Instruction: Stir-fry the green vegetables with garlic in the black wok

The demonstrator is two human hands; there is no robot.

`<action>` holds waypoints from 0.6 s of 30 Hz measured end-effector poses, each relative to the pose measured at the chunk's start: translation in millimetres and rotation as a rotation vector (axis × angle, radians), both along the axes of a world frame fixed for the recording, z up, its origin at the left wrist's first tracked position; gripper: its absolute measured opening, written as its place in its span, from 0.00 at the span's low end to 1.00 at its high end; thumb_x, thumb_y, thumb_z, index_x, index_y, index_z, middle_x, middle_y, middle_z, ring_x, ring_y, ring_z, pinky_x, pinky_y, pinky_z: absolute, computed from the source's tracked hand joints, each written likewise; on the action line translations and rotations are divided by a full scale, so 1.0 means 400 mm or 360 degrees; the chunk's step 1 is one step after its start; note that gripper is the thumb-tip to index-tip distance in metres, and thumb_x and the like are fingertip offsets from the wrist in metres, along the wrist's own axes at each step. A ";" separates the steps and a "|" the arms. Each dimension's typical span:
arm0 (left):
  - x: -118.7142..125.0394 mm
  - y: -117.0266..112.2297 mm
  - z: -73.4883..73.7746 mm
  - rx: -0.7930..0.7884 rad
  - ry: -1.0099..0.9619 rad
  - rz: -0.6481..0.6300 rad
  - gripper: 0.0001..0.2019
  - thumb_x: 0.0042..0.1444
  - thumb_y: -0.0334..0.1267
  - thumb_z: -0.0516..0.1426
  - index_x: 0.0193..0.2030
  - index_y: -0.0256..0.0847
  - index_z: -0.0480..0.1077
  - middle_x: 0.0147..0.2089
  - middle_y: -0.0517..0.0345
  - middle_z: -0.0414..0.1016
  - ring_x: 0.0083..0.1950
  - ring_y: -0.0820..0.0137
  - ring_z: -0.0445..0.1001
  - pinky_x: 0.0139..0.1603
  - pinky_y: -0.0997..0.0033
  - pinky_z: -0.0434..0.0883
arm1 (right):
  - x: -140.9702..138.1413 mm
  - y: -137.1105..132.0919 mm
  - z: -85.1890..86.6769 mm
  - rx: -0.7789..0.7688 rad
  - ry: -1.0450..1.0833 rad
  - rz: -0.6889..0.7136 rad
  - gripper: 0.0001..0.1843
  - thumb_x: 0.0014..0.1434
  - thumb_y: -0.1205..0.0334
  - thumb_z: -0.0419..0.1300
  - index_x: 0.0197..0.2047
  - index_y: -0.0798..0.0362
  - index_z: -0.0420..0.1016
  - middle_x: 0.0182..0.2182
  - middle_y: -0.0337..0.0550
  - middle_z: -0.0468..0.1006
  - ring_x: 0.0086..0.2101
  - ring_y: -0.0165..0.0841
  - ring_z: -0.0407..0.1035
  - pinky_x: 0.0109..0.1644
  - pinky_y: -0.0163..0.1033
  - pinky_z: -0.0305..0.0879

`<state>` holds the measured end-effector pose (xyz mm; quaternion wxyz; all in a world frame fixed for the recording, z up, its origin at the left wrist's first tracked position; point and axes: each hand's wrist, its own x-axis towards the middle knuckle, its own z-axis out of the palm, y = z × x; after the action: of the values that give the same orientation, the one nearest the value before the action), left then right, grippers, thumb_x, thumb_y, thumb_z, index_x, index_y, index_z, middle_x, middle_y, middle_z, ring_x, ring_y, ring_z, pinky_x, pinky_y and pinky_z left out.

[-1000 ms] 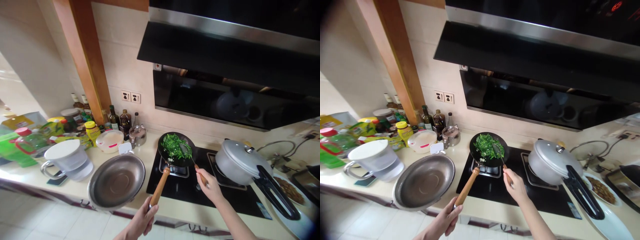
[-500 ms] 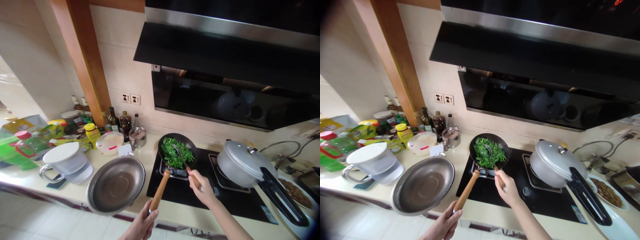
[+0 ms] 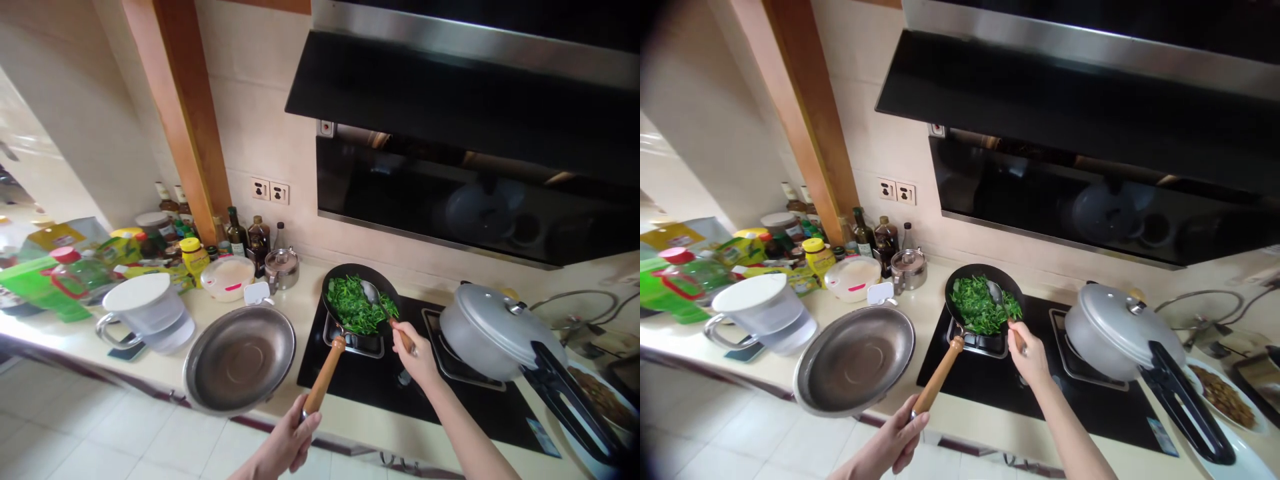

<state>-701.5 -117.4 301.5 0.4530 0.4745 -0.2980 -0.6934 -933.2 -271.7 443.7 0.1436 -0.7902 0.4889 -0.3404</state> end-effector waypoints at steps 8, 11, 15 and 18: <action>0.001 -0.011 -0.011 0.0018 -0.0033 -0.0047 0.58 0.29 0.78 0.54 0.59 0.36 0.43 0.14 0.79 0.54 0.13 0.79 0.47 0.14 0.77 0.44 | 0.050 -0.006 -0.027 0.0181 -0.0264 0.0074 0.14 0.60 0.49 0.55 0.40 0.50 0.72 0.23 0.36 0.72 0.20 0.29 0.70 0.25 0.32 0.69; 0.005 -0.004 0.006 0.0028 -0.0050 -0.0012 0.55 0.32 0.76 0.55 0.58 0.38 0.46 0.15 0.78 0.54 0.14 0.81 0.47 0.15 0.78 0.44 | 0.065 -0.023 -0.047 0.0155 -0.0403 -0.0054 0.18 0.59 0.44 0.55 0.40 0.51 0.71 0.24 0.38 0.73 0.22 0.31 0.72 0.29 0.35 0.72; 0.007 -0.003 0.004 0.0030 -0.0020 -0.0063 0.56 0.31 0.76 0.55 0.59 0.37 0.46 0.15 0.78 0.55 0.13 0.80 0.48 0.15 0.77 0.45 | 0.041 0.006 -0.047 0.0301 -0.0297 0.0045 0.18 0.59 0.44 0.55 0.42 0.50 0.71 0.24 0.37 0.73 0.22 0.30 0.71 0.28 0.34 0.71; 0.007 -0.002 0.000 0.0004 -0.0005 -0.0033 0.52 0.36 0.74 0.56 0.58 0.38 0.48 0.16 0.77 0.55 0.14 0.81 0.48 0.15 0.77 0.45 | 0.040 0.022 -0.058 0.0376 -0.0379 0.0006 0.18 0.59 0.45 0.56 0.41 0.51 0.72 0.24 0.38 0.73 0.22 0.30 0.72 0.27 0.34 0.71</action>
<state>-698.8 -118.3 301.6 0.4447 0.4730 -0.3028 -0.6977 -917.3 -263.0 420.5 0.2930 -0.7228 0.5037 -0.3714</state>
